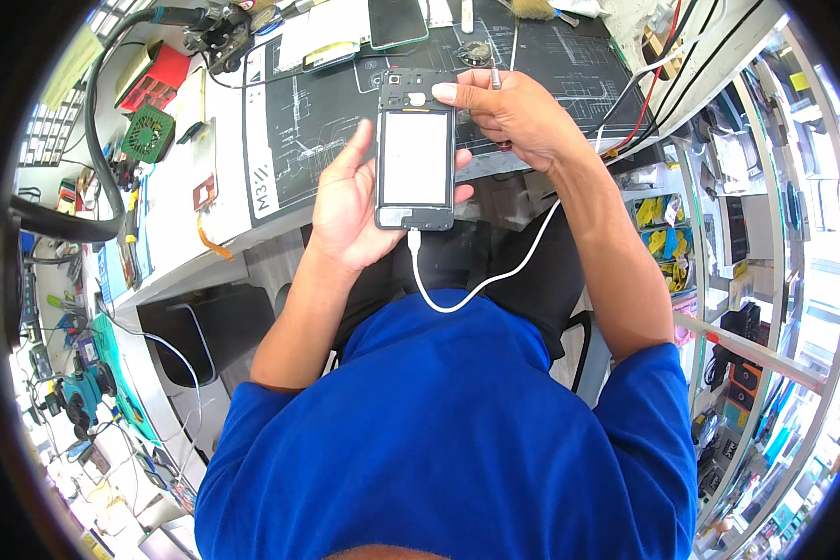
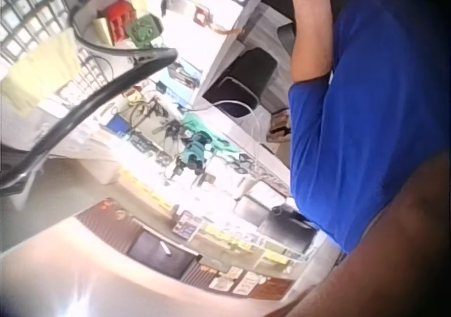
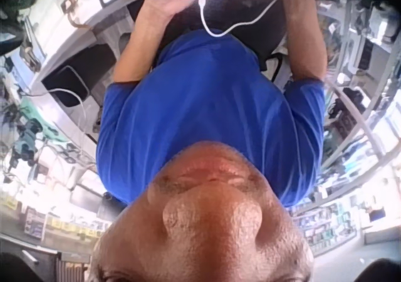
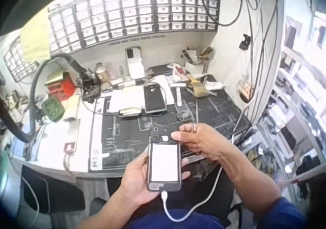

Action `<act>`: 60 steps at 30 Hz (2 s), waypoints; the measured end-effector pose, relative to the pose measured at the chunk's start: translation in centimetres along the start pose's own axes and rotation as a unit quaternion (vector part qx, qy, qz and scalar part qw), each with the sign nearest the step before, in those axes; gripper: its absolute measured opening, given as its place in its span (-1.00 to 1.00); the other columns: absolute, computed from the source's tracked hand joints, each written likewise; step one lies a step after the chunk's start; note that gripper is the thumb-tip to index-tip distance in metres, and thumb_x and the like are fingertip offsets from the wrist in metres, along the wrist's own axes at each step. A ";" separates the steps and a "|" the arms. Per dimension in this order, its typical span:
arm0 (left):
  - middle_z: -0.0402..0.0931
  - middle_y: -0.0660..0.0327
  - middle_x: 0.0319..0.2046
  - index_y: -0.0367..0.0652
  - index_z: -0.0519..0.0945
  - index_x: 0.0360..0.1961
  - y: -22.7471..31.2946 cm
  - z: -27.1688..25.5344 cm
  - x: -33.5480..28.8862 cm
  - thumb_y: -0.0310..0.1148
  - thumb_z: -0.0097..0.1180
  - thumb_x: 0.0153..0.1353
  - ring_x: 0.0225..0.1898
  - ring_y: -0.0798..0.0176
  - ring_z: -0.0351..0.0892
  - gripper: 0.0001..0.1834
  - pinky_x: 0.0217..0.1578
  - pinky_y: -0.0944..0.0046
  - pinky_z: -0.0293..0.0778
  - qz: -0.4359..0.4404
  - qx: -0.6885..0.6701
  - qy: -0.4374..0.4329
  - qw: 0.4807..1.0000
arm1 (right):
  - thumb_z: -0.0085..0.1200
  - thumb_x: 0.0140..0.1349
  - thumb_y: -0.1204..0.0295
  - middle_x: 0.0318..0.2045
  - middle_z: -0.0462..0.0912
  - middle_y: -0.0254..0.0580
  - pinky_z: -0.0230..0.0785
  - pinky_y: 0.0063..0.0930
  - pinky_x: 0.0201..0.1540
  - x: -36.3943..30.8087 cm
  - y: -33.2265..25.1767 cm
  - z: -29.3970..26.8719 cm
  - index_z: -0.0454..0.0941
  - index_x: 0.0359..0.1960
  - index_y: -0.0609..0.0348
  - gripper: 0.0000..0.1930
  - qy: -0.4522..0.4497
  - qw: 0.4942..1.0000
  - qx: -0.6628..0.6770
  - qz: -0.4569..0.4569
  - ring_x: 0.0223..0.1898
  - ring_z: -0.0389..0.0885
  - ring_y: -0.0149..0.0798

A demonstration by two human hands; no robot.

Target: The person disassembles a smartphone, removes the back cover, and manipulates internal components using a screwdriver and a prying tool. The person then reassembles the device and places it on the workbench.

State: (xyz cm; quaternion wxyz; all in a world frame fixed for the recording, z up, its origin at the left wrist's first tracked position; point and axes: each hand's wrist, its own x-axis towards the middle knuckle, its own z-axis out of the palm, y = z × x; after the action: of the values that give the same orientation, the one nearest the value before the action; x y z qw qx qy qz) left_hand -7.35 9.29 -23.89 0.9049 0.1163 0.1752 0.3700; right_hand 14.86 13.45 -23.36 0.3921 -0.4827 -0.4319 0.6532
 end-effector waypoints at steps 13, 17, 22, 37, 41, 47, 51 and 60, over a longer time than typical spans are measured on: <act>0.69 0.17 -0.13 -0.29 0.55 0.14 2.6 -0.3 2.1 -0.25 0.09 0.50 -0.16 0.38 0.68 -0.64 -0.10 0.32 0.59 0.019 0.443 0.145 0.885 | 0.29 0.30 -0.03 -0.27 0.68 -0.27 0.37 -0.51 -0.10 -0.3 0.2 -1.7 0.70 -0.07 0.16 -0.53 0.115 0.958 -0.248 -0.085 -0.19 0.56 -0.41; 0.70 0.29 -0.17 -0.18 0.57 0.19 4.6 0.4 3.3 -0.25 0.16 0.44 -0.25 0.49 0.68 -0.62 -0.28 0.42 0.60 -0.014 0.489 0.144 0.860 | 0.23 0.39 0.07 -0.25 0.61 -0.41 0.15 -0.65 -0.28 -2.0 -1.4 -2.2 0.68 0.09 0.12 -0.57 0.155 0.946 -0.231 -0.165 -0.35 0.33 -0.61; 0.67 0.45 -0.25 -0.07 0.50 0.36 8.1 0.5 5.4 -0.20 0.23 0.39 -0.38 0.63 0.55 -0.45 -0.46 0.53 0.33 -0.075 0.600 0.103 0.789 | 0.17 0.44 0.12 -0.31 0.55 -0.53 -0.08 -0.73 -0.47 -6.0 -5.0 -1.8 0.70 0.11 0.06 -0.63 0.159 0.960 -0.146 -0.177 -0.53 0.14 -0.72; 0.64 0.26 0.06 -0.08 0.44 0.42 10.0 0.0 8.4 -0.19 0.21 0.43 -0.01 0.44 0.56 -0.42 0.04 0.38 0.45 -0.073 0.760 -0.018 0.645 | 0.22 0.36 0.22 -0.27 0.70 -0.02 0.47 -0.23 -0.17 -3.7 -1.0 0.8 0.71 -0.06 0.21 -0.69 0.071 0.890 -0.412 -0.183 -0.30 0.62 -0.02; 0.62 0.22 0.11 -0.11 0.41 0.45 10.6 -0.1 8.8 -0.23 0.20 0.43 0.03 0.40 0.56 -0.39 0.10 0.37 0.44 -0.088 0.757 -0.033 0.647 | 0.24 0.37 0.22 -0.32 0.72 -0.14 0.43 -0.39 -0.27 -3.5 -1.1 0.2 0.72 -0.03 0.18 -0.69 0.097 0.900 -0.378 -0.193 -0.40 0.56 -0.28; 0.61 0.22 0.16 -0.15 0.39 0.47 10.8 -1.4 9.4 -0.30 0.19 0.41 0.06 0.42 0.55 -0.37 0.15 0.37 0.43 -0.113 0.747 -0.064 0.652 | 0.21 0.44 0.22 -0.33 0.68 -0.42 0.32 -0.58 -0.31 -6.5 -4.8 -1.4 0.72 -0.01 0.22 -0.69 0.135 0.929 -0.283 -0.197 -0.37 0.45 -0.55; 0.63 0.18 0.07 0.09 0.41 0.47 10.0 -0.4 8.7 -0.30 0.18 0.40 -0.07 0.32 0.57 -0.39 0.05 0.25 0.47 -0.065 0.815 -0.031 0.575 | 0.15 0.47 0.18 -0.33 0.66 -0.36 0.16 -0.69 -0.39 -9.4 -6.8 -2.4 0.72 0.04 0.23 -0.64 0.174 0.942 -0.192 -0.215 -0.47 0.32 -0.63; 0.41 0.01 0.16 0.03 0.41 0.45 5.9 -0.6 6.9 0.10 0.33 0.25 0.23 -0.06 0.40 -0.19 0.27 0.01 0.37 0.153 0.919 0.000 0.363 | 0.06 0.52 0.20 -0.36 0.62 -0.40 -0.01 -0.74 -0.46 -11.7 -6.1 -2.6 0.70 0.05 0.28 -0.62 0.184 0.950 -0.089 -0.235 -0.55 0.16 -0.68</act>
State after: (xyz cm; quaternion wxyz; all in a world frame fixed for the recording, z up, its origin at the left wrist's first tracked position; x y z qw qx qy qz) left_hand -6.69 18.40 -24.02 0.1648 0.9006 0.3863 0.1119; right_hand 20.60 5.01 -14.58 0.5628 -0.5126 -0.5094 0.4013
